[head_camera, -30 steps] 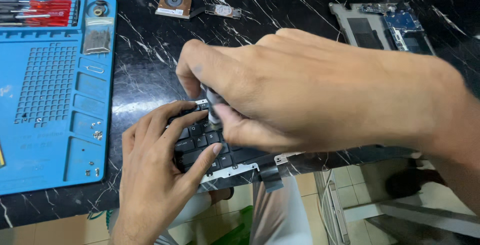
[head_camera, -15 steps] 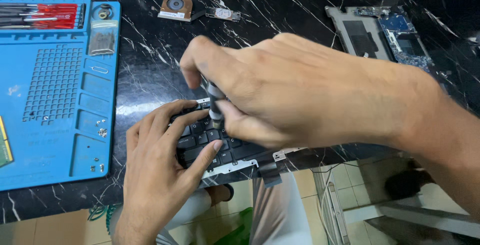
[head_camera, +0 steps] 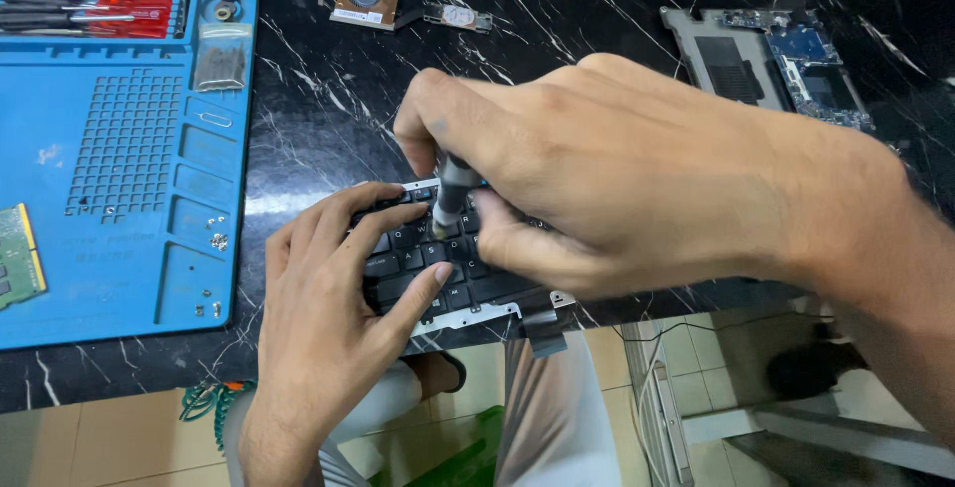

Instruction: The person cleans a detached laptop keyboard using a compressed air blower to remove dust from the keys and internal components. They then use a small brush to sweep debris from the surface of the keys.

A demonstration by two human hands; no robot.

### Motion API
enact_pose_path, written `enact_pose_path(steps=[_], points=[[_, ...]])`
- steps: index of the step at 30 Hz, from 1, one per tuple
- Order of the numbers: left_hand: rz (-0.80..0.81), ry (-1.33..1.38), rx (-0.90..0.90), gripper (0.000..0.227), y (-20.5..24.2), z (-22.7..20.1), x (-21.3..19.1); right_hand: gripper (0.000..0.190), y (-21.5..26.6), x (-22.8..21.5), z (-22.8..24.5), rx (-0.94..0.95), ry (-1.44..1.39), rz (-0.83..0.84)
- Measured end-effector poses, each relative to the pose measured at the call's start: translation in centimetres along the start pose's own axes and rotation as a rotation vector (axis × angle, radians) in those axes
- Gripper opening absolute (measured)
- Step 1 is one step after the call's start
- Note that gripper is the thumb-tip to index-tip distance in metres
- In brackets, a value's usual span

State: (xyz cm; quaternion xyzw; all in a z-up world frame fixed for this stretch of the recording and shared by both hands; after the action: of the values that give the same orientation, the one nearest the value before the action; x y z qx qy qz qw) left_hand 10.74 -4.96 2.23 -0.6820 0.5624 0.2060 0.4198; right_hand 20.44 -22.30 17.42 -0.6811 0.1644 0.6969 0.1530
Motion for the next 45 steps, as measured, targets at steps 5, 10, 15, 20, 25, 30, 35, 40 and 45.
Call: enact_pose_path(steps=[5, 10, 15, 20, 25, 30, 35, 40, 45], points=[[-0.008, -0.016, 0.007, 0.049, 0.1, 0.0, 0.0, 0.049, 0.3, 0.8, -0.2, -0.09, 0.306, -0.164], [-0.008, -0.002, 0.008, 0.048, 0.1, -0.1, -0.1, 0.034, 0.4, 0.5, 0.2, -0.04, -0.045, -0.004], [-0.007, -0.002, 0.004, 0.048, 0.1, 0.1, 0.0, 0.024, 0.9, 1.0, 0.1, -0.051, -0.06, -0.089], [-0.006, -0.01, 0.01, 0.047, 0.1, 0.1, 0.0, 0.045, 1.0, 1.3, 0.1, -0.058, 0.031, -0.161], [-0.003, -0.009, 0.007, 0.047, 0.2, 0.0, -0.1, 0.04, 1.7, 0.4, 0.4, 0.05, -0.22, -0.032], [-0.021, -0.011, 0.023, 0.047, 0.3, 0.0, 0.0, 0.034, 2.5, 2.4, -0.6, 0.139, -0.189, -0.193], [-0.04, -0.01, 0.044, 0.045, 0.5, -0.1, -0.1, 0.023, 6.0, 3.4, -2.2, 0.356, -0.505, -0.412], [-0.238, 0.159, 0.113, 0.031, 0.9, -1.2, -0.9, 0.019, 9.5, 5.9, -2.0, 0.649, -1.019, -0.669], [-0.487, 0.319, 0.123, 0.023, 2.7, -3.2, -0.6, 0.022, 10.3, 8.1, -1.4, 0.708, -1.126, -0.723]])
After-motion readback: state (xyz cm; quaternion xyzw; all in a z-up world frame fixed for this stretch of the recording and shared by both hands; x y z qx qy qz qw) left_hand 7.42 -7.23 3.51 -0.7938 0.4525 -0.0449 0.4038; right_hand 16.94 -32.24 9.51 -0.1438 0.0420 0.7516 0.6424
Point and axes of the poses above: each hand's wrist, its own y-axis away from the middle knuckle, its own x-axis out of the palm, z = x × y, the point moved 3 cm from there along -y, towards the middle knuckle, and after that the axes turned 1 degree about -z, right-handed, at the moved point
